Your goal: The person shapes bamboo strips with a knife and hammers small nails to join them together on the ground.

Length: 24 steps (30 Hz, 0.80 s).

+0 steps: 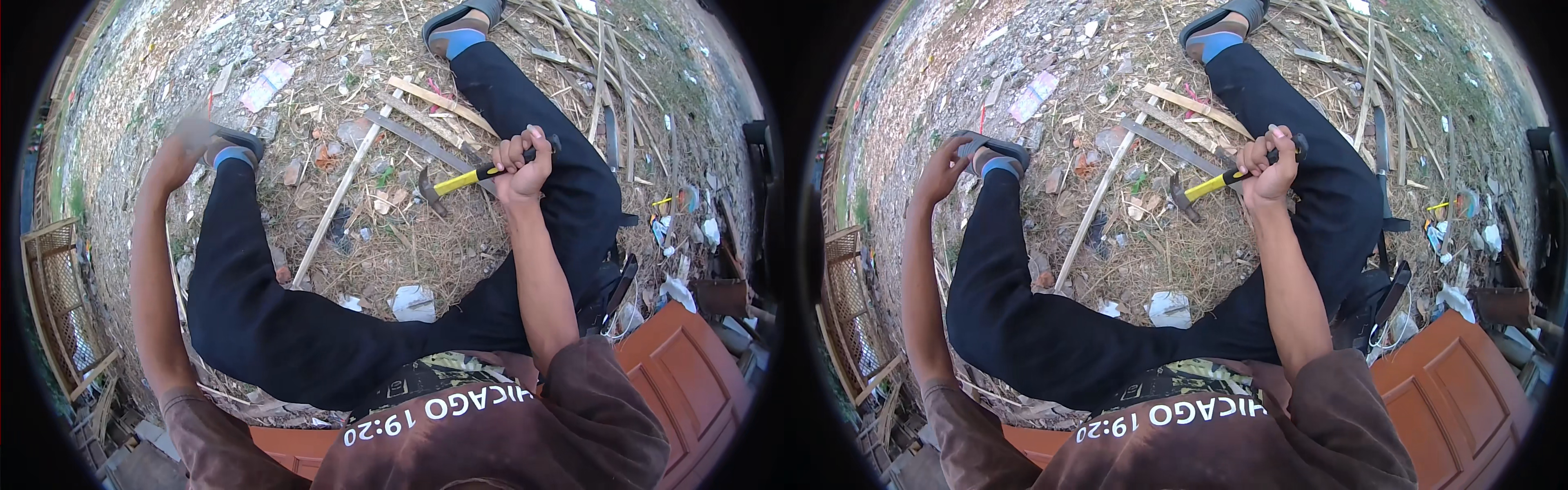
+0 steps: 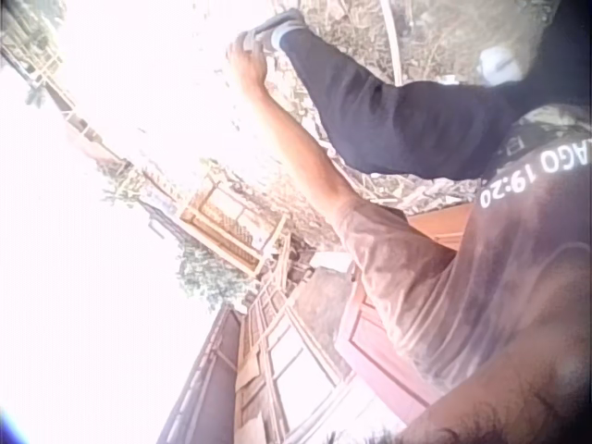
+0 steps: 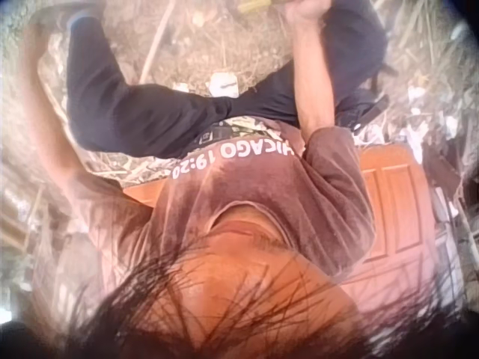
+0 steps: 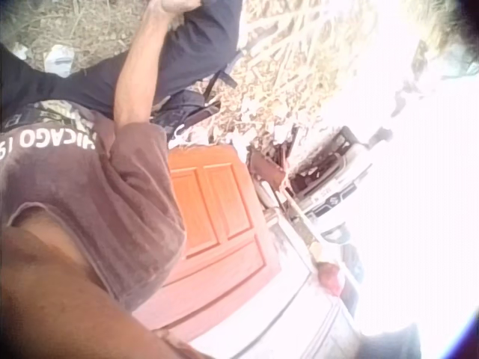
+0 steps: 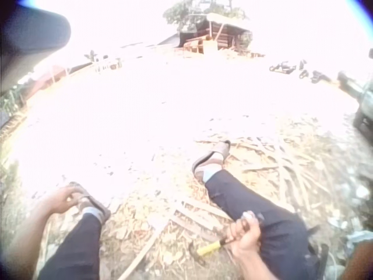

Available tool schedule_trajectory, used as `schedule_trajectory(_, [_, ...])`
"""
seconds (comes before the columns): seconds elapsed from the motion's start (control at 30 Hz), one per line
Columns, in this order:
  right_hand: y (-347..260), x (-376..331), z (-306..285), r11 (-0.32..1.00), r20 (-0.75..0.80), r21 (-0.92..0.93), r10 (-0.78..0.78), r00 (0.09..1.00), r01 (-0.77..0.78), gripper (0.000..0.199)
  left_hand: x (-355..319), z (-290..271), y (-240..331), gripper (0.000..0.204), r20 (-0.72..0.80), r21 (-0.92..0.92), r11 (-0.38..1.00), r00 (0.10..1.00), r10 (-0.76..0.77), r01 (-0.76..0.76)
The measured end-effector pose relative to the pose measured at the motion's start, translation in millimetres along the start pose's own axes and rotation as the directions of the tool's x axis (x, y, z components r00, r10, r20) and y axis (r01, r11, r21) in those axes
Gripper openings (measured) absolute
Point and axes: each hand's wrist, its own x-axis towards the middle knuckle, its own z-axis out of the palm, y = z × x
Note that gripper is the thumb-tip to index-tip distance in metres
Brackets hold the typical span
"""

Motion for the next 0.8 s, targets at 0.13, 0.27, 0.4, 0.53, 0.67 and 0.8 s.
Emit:
schedule_trajectory(0.13, [1.9, 4.8, -16.2, 0.995, -0.08, 0.062, 0.087, 0.993, -0.083, 0.026, 36.2, 4.7, 53.5, 0.038, 0.08, 0.066, 0.995, 0.994, 0.074, -0.079])
schedule_trajectory(0.27, [15.1, -0.6, -27.0, 0.978, -0.063, 0.105, 0.185, 0.981, -0.178, 0.026, 52.0, 18.6, 87.1, 0.039, 0.13, 0.019, 0.998, 0.99, 0.058, -0.061])
schedule_trajectory(0.4, [27.2, -5.7, -39.5, 0.949, -0.085, 0.189, 0.272, 0.959, -0.252, 0.026, 51.9, 41.9, 102.6, 0.039, 0.21, 0.022, 0.976, 0.955, 0.209, -0.218])
schedule_trajectory(0.53, [37.9, -8.0, -56.3, 0.937, -0.151, 0.209, 0.315, 0.937, -0.281, 0.027, 43.5, 50.5, 109.2, 0.041, 0.368, 0.057, 0.978, 0.915, 0.164, -0.199])
schedule_trajectory(0.67, [39.7, -9.4, -58.8, 0.943, -0.256, 0.197, 0.314, 0.914, -0.268, 0.029, 39.0, 47.0, 112.1, 0.043, 0.365, 0.123, 0.971, 0.919, 0.149, -0.207])
schedule_trajectory(0.8, [39.3, -11.4, -54.2, 0.97, -0.667, -0.114, 0.085, 0.74, -0.214, 0.016, 31.1, 39.1, 117.4, 0.042, 0.384, 0.142, 0.974, 0.917, 0.112, -0.179])
